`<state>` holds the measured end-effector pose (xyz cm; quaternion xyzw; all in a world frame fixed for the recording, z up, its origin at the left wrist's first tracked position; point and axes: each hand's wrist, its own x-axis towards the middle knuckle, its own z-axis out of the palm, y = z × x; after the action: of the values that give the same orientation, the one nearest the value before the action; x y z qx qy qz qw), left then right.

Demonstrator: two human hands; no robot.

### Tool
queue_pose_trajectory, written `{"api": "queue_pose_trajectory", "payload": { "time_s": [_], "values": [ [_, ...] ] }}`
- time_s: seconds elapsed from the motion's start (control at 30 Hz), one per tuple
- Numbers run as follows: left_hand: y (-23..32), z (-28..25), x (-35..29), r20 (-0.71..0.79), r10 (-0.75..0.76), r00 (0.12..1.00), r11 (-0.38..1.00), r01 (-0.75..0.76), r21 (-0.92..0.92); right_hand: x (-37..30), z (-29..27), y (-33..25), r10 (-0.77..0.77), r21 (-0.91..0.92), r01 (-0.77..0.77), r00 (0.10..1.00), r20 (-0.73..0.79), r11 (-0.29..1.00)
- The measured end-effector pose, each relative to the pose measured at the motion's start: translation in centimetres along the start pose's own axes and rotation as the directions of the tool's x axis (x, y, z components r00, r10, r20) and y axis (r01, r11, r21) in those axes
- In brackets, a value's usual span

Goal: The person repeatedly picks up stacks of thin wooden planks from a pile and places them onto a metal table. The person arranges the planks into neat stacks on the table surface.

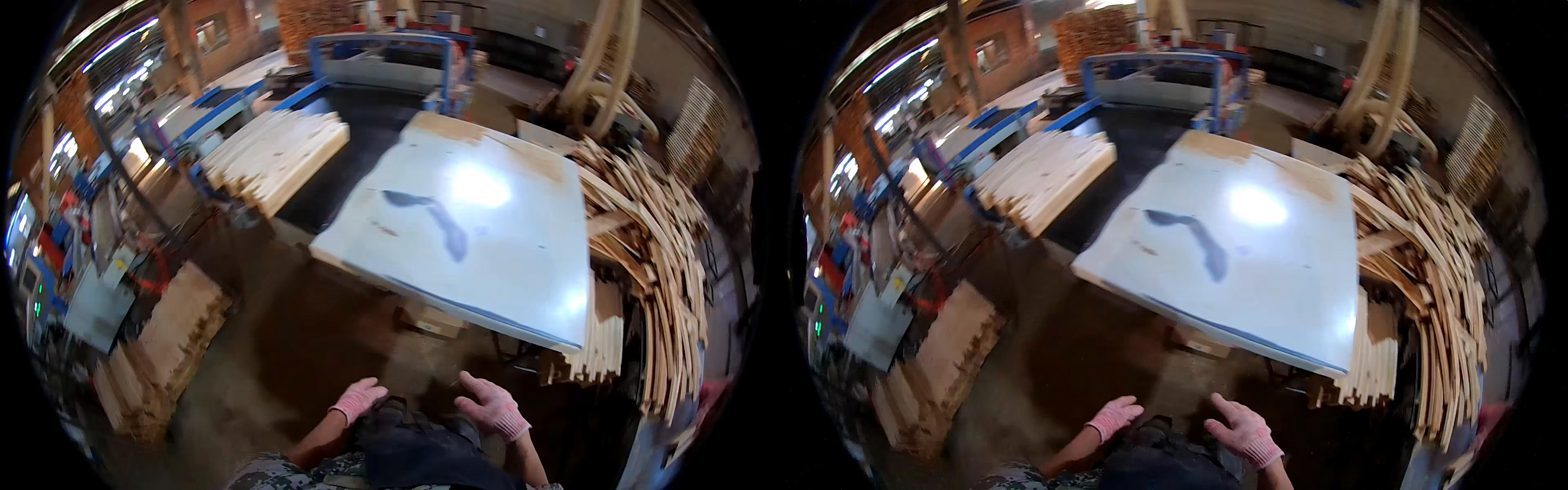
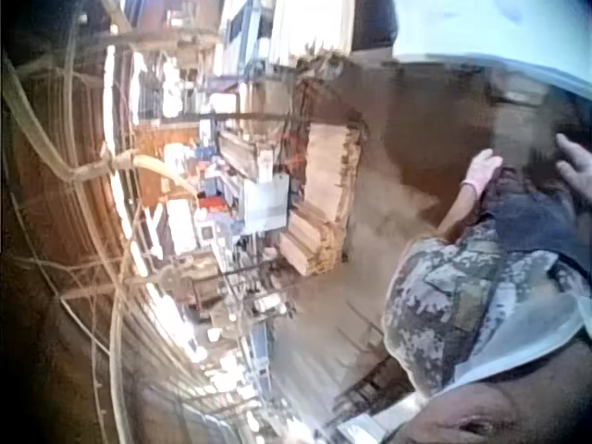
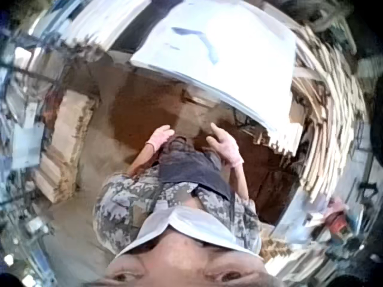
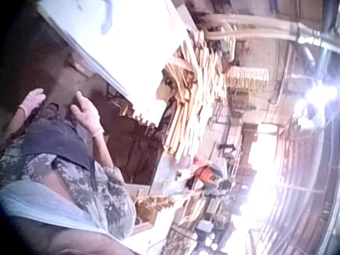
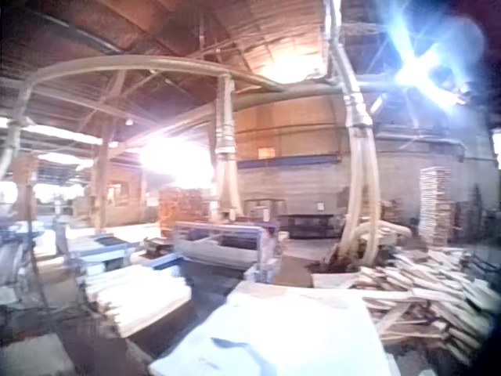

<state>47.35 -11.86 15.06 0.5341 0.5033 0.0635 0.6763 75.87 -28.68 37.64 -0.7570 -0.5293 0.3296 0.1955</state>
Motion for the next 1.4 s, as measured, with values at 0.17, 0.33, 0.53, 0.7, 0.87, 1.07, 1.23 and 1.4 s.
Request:
{"api": "queue_pose_trajectory", "payload": {
  "time_s": [0.17, 0.33, 0.53, 0.7, 0.87, 1.07, 1.23, 1.4],
  "values": [
    [-0.6, -5.1, -1.0, -0.354, 0.101, 0.93, 0.99, -0.131, -0.061, 8.1, 2.3, 1.5, -0.131, 0.386, 0.046, 0.971, 0.198, 0.921],
    [-5.8, -4.2, -5.5, -0.627, -0.125, 0.769, 0.845, -0.249, -0.474, 19.2, 5.0, 4.6, 0.093, 0.013, -0.122, 0.817, 0.569, 0.992],
    [-11.5, 2.9, -11.9, -0.432, -0.517, 0.739, 0.296, -0.319, -0.9, 31.5, 7.4, 37.5, 0.067, -0.34, 0.55, 0.456, 0.888, 0.762],
    [-31.1, 22.7, -16.6, -0.235, -0.574, 0.785, 0.68, 0.616, 0.397, 35.8, 6.4, 31.7, -0.134, 0.076, 0.517, 0.077, 0.988, 0.853],
    [-23.7, 23.7, -20.6, -0.285, -0.704, 0.651, 0.676, 0.49, -0.551, 48.0, 14.2, 13.2, -0.005, -0.265, 0.961, 0.266, 0.964, 0.072],
    [-18.0, 14.7, -14.7, -0.173, -0.813, 0.556, -0.103, -0.431, -0.896, 54.8, 28.2, -12.4, -0.31, -0.296, 0.869, 0.43, 0.848, 0.397],
    [-17.2, 7.6, -10.2, -0.154, -0.828, 0.539, -0.095, -0.405, -0.909, 50.3, 36.2, -26.1, -0.174, 0.029, 0.291, 0.489, 0.855, 0.956],
    [-21.5, 10.6, -7.2, -0.503, -0.669, 0.548, 0.326, -0.392, -0.86, 46.6, 40.2, -31.2, -0.201, -0.111, 0.836, 0.255, 0.946, 0.538]
  ]
}}
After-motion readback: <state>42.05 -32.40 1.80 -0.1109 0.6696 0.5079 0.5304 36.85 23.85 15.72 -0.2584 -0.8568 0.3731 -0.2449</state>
